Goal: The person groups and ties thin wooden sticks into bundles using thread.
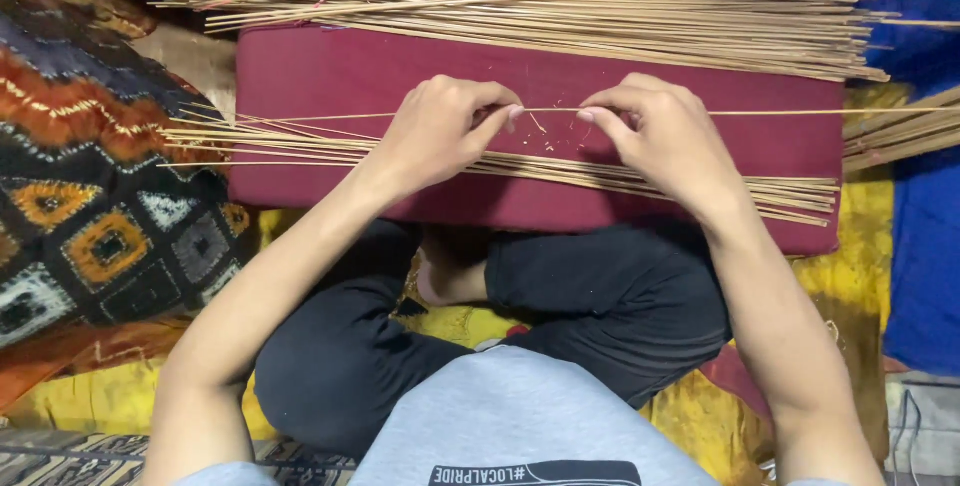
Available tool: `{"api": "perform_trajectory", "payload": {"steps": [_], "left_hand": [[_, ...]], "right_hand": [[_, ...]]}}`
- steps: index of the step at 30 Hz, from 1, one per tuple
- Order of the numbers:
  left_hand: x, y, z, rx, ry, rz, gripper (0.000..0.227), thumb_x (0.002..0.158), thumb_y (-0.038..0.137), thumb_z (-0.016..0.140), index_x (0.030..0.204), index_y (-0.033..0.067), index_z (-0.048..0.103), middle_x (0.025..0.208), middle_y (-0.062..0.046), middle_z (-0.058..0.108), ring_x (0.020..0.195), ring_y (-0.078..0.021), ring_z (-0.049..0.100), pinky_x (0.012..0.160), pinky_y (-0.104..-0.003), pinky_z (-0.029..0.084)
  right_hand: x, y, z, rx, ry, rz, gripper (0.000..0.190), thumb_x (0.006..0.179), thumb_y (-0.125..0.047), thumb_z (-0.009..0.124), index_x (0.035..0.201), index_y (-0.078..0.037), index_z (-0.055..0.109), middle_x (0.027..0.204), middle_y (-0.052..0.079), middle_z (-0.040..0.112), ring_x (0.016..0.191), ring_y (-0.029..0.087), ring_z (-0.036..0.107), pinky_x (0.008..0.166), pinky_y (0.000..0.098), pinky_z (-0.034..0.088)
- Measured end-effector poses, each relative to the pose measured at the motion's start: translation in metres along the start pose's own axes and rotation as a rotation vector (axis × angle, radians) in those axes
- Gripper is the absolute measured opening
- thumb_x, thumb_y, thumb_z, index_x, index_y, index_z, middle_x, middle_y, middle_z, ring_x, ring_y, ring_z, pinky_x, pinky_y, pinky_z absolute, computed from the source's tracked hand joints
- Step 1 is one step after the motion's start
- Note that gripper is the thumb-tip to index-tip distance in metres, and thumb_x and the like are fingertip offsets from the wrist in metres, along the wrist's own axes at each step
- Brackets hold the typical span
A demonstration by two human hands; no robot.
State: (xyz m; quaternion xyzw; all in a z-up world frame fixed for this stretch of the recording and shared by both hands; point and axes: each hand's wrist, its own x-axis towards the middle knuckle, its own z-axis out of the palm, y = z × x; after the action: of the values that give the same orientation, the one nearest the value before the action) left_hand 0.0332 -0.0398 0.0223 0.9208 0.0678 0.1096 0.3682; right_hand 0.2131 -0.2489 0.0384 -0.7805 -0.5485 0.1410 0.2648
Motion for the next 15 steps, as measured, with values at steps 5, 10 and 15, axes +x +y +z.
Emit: {"api": "perform_trajectory", "payload": {"steps": [5,10,15], "left_hand": [[-0.003,0.019,-0.001,-0.160,-0.032,-0.054,0.017,0.097,0.012,0.062,0.106,0.0093,0.077,0.083,-0.010,0.079,0.074,-0.0282,0.077,0.066,-0.038,0.060],[0.000,0.016,0.003,-0.197,-0.049,-0.023,0.017,0.097,0.012,0.063,0.107,0.0079,0.077,0.083,-0.013,0.077,0.072,-0.0279,0.076,0.063,-0.037,0.059],[0.001,0.017,-0.003,-0.159,-0.075,-0.030,0.020,0.097,0.014,0.062,0.109,0.0065,0.077,0.090,-0.015,0.078,0.073,-0.0285,0.073,0.064,-0.038,0.058]], "right_hand": [[-0.001,-0.008,0.006,-0.034,0.010,0.000,0.009,0.101,-0.018,0.072,0.105,-0.014,0.079,0.085,0.008,0.070,0.080,0.031,0.068,0.072,0.0423,0.053],[0.000,-0.011,0.000,0.012,0.018,-0.058,0.009,0.101,-0.015,0.071,0.106,-0.015,0.080,0.084,0.007,0.070,0.079,0.029,0.067,0.073,0.0407,0.053],[0.001,0.005,-0.007,0.123,-0.098,0.017,0.014,0.099,-0.009,0.069,0.108,-0.012,0.080,0.086,0.014,0.071,0.082,0.033,0.069,0.077,0.0443,0.052]]}}
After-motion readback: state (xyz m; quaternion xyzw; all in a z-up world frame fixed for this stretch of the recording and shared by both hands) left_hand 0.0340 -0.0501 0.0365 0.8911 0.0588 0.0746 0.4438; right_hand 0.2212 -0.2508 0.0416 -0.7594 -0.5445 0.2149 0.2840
